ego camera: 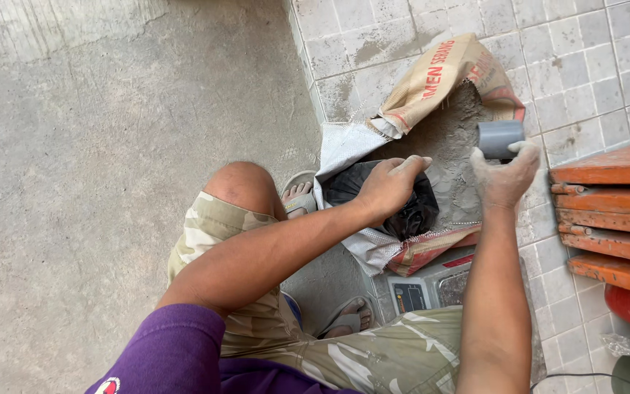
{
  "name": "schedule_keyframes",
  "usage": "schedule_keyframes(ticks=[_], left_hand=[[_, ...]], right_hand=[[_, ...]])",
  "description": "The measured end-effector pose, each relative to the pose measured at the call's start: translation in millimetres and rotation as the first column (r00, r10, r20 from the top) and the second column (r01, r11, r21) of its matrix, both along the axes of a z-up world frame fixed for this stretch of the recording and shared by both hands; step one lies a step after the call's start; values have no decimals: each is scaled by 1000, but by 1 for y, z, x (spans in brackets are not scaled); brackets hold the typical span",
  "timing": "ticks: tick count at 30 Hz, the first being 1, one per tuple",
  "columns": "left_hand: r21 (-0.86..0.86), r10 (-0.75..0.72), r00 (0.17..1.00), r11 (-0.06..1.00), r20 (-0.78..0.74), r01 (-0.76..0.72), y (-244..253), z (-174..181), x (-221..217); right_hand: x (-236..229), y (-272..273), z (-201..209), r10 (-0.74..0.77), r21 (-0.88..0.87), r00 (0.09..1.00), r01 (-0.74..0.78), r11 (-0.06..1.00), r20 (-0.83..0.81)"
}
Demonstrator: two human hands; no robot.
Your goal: The person scoops grey powder from a large sack using a small scoop and pours it into a black plastic bag placed on a digital scale. The person repeatedly adds powder and checks the scale to measure the contents.
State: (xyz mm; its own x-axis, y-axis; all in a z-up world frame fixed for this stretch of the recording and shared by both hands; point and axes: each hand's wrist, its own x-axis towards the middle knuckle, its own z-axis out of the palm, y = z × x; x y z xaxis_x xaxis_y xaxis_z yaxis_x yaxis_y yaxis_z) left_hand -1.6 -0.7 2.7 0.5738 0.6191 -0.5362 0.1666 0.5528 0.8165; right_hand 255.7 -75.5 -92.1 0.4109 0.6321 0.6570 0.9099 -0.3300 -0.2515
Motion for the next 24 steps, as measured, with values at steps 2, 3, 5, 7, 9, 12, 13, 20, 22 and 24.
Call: schedule_keyframes(ticks=[2,3,5,7,9,12,13,20,22,24], left_hand=[[9,-27,998,1000,-63,28,3,13,0],[21,-59,991,998,-122,62,5,20,0],[21,-59,991,998,-117,62,6,18,2],[21,-63,992,998,-111,66,3,16,2],[22,-50,995,998,-85,52,3,16,2],[13,-44,997,999,-70,45,2,18,-1],[11,-42,997,999,-71,43,3,22,-2],[14,-8,991,1000,-136,10,7,28,-2],[8,31,992,1000,-122,-30,8,27,-6],[52,3,998,999,68,-7,8,25,-13]], right_hand=[[-9,0,11,48,-19,998,-48,999,32],[-14,-1,17,93,-34,993,-91,995,66],[-9,-3,10,55,-23,998,-55,998,21],[-7,-10,6,13,-13,1000,-13,1000,-25],[-5,-11,4,94,-26,994,-93,995,49],[-8,-15,2,-11,30,992,15,999,-126],[-8,-13,0,-9,28,992,13,1000,-126],[3,-29,-36,180,343,474,281,896,-862],[-18,-38,-27,242,334,302,307,891,-922],[-39,-50,-20,-138,-69,789,121,990,-599]])
